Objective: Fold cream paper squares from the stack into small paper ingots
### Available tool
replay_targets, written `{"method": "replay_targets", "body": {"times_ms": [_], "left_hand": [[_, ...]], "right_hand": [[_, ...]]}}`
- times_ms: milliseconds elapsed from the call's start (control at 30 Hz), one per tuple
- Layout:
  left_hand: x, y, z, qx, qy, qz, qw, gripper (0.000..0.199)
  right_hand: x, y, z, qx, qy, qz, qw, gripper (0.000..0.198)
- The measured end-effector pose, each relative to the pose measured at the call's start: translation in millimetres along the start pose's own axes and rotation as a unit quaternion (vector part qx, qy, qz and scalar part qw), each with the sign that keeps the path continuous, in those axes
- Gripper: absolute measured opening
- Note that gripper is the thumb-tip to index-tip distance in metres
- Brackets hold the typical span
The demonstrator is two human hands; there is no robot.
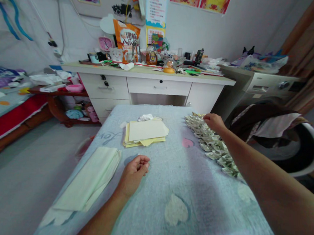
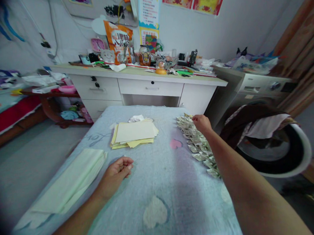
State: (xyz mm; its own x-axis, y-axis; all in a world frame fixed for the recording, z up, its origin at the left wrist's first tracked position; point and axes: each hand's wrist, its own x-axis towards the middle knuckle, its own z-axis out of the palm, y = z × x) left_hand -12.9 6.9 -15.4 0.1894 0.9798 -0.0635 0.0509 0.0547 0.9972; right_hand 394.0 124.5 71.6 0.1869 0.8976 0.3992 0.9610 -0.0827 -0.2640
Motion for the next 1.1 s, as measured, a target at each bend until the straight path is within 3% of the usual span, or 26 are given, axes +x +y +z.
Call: {"method": "replay_targets", "body": {"times_ms": [200, 300, 400, 567, 767, 933, 1100], "left_hand": [[0.2, 1.4, 0.8, -0.005, 0.000, -0.002, 1.000, 0.021], [0.0, 1.9, 1.6, -0.010, -0.002, 0.000, 1.000, 0.022], [0.2, 3.0, 0.6, -0.001, -0.005, 0.008, 1.000, 0.021], [3.9, 4.0, -8.1, 0.047, 0.029, 0.042, 0.998, 0.017], [6.9, 4.5, -15.2, 0.042, 0.048, 0.046, 0.997, 0.015], [7.1, 5.6, -13.5, 0.039, 0.062, 0.052, 0.996, 0.013], [6.9, 3.1, -11.7, 0.074, 0.048, 0.068, 0.994, 0.011]], "right_hand": [[-13.3, -14.9, -7.5, 0.010, 0.050, -0.011, 0.999, 0.025], [-28.0, -43.0, -6.1, 0.070, 0.098, -0.073, 0.990, 0.025], [-45.8, -81.6, 5.5, 0.124, 0.063, -0.134, 0.981, 0.021], [-73.6, -144.3, 40.5, 0.113, -0.082, -0.203, 0.969, 0.017], [-92.0, -187.7, 72.4, 0.121, -0.093, -0.209, 0.966, 0.029], [-98.9, -207.2, 83.5, 0.134, -0.080, -0.224, 0.962, 0.024], [-89.1, -225.7, 91.5, 0.148, -0.109, -0.228, 0.956, 0.025]]}}
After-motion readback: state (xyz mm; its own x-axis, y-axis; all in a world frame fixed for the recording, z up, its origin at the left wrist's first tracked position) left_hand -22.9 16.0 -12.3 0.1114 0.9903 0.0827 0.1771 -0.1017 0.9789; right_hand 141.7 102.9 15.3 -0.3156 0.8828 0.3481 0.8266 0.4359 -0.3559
